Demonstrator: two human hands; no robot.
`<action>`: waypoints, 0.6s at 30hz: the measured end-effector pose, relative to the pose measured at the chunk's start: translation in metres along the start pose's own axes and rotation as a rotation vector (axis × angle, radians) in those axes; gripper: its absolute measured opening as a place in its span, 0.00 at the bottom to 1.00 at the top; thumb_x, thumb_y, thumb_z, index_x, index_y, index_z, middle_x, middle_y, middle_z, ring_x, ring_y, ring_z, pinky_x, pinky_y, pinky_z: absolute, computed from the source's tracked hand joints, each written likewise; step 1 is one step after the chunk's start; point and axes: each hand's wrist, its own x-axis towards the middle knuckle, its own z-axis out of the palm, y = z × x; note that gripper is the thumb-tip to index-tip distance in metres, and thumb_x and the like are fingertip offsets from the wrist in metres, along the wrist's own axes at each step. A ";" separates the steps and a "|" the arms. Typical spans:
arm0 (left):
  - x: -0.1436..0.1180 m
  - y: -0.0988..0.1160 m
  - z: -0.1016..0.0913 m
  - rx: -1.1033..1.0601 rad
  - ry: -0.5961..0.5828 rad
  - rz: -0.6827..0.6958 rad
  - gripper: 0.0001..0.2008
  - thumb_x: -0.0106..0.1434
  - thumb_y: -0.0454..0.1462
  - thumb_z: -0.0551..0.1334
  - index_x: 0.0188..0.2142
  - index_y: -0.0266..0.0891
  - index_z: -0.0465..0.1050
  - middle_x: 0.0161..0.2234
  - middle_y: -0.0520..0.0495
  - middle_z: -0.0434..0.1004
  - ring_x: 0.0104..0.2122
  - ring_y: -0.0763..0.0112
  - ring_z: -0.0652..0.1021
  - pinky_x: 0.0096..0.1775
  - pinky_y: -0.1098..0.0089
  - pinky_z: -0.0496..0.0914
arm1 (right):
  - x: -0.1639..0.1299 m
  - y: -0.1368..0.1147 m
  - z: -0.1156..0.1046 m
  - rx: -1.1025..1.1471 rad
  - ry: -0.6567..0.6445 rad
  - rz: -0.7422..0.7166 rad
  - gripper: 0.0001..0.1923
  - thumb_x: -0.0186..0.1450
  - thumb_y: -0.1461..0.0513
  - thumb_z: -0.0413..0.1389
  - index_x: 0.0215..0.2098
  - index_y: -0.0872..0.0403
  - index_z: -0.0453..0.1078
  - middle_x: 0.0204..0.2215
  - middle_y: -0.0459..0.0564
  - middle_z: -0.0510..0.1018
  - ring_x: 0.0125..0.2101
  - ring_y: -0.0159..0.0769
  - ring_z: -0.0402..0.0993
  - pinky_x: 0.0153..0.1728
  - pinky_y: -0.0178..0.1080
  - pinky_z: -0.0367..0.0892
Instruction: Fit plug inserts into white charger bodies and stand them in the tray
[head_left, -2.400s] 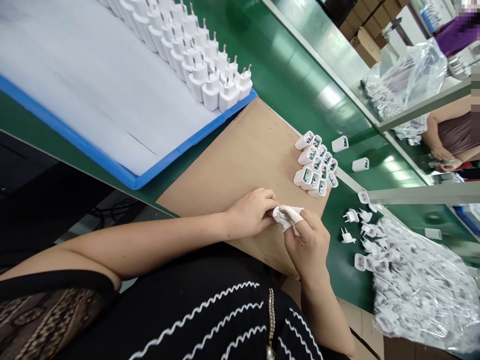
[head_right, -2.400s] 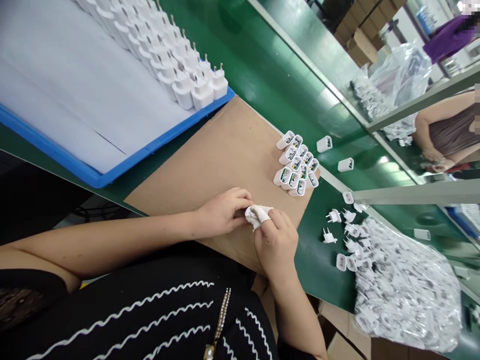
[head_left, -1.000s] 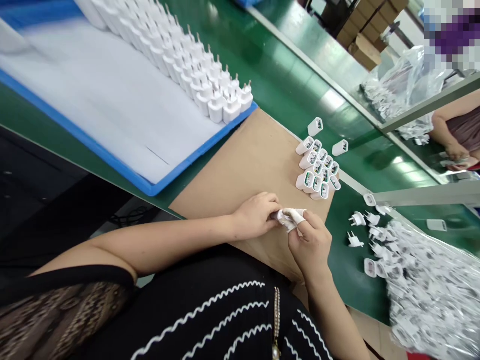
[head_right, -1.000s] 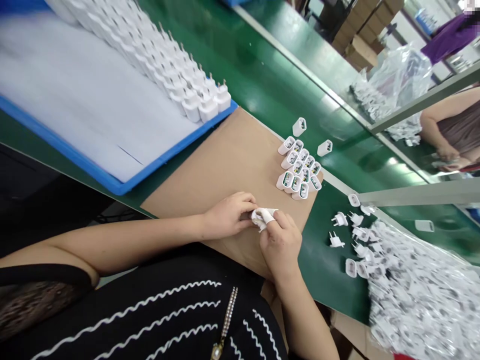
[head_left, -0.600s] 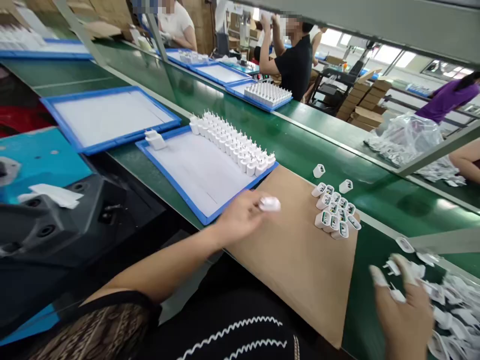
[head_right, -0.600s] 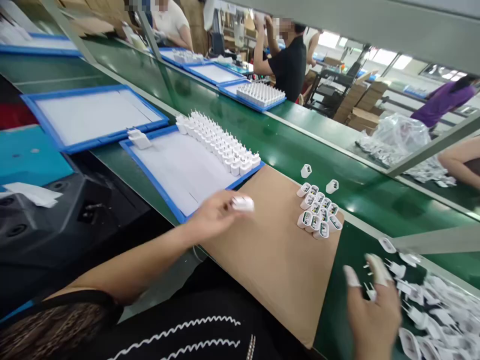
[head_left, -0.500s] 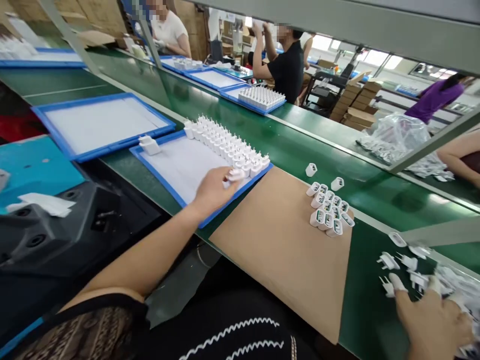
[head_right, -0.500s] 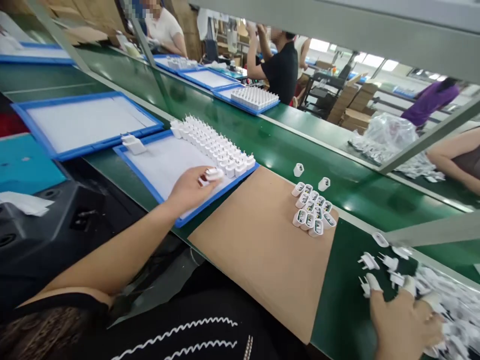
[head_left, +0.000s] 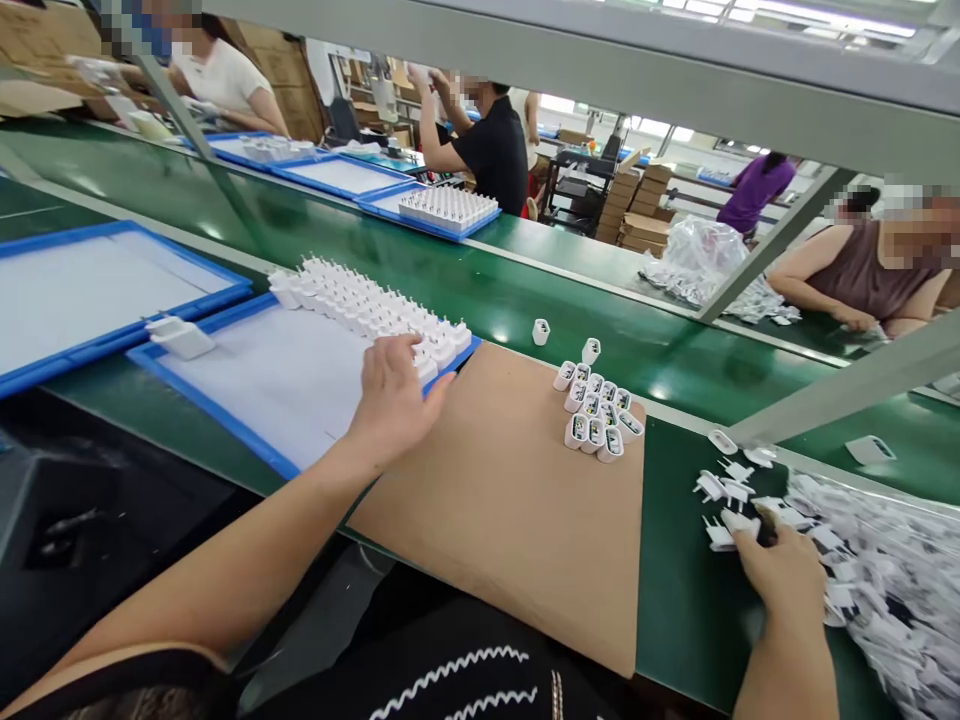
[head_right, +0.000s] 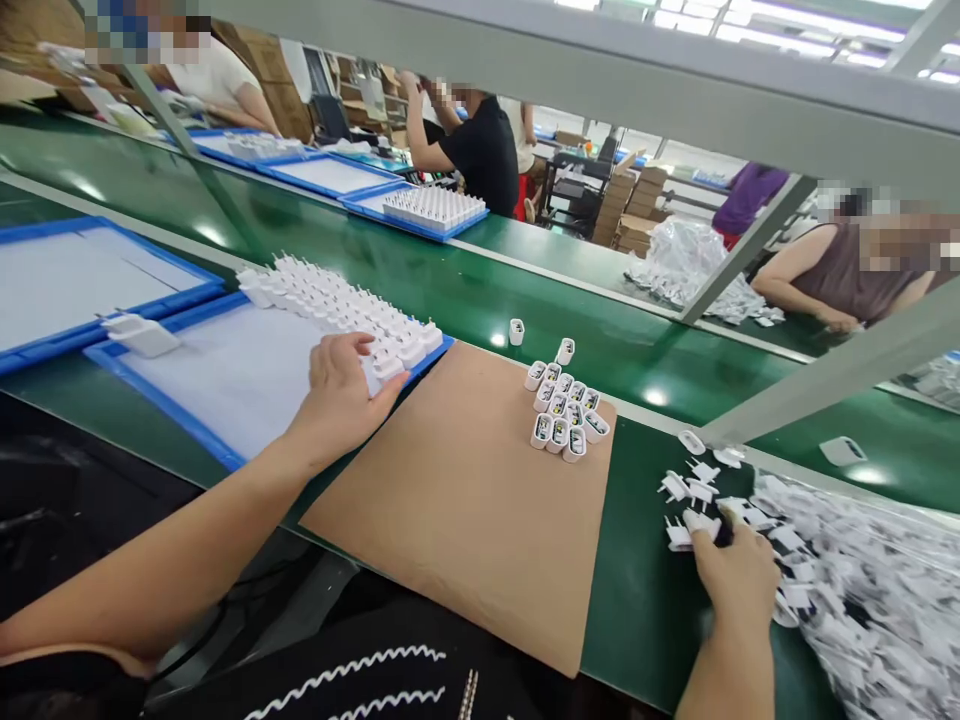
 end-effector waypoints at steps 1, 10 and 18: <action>0.007 0.016 0.007 -0.063 -0.026 0.062 0.25 0.69 0.45 0.61 0.60 0.35 0.62 0.56 0.32 0.68 0.58 0.48 0.70 0.60 0.50 0.65 | 0.003 0.002 0.001 0.012 -0.040 0.014 0.30 0.56 0.49 0.54 0.49 0.58 0.78 0.37 0.63 0.75 0.44 0.62 0.72 0.47 0.57 0.69; 0.128 0.096 0.147 -0.151 -0.343 -0.239 0.30 0.63 0.39 0.70 0.56 0.20 0.62 0.60 0.19 0.65 0.62 0.42 0.66 0.62 0.52 0.60 | -0.035 -0.044 -0.035 0.496 0.252 -0.064 0.18 0.52 0.48 0.60 0.28 0.55 0.76 0.30 0.53 0.71 0.40 0.50 0.71 0.48 0.54 0.69; 0.147 0.069 0.157 -0.252 -0.246 -0.341 0.11 0.70 0.41 0.61 0.47 0.36 0.71 0.44 0.45 0.76 0.54 0.56 0.74 0.55 0.58 0.67 | -0.101 -0.099 -0.059 1.430 -0.240 0.195 0.31 0.46 0.43 0.75 0.39 0.52 0.76 0.35 0.49 0.81 0.36 0.42 0.81 0.35 0.41 0.77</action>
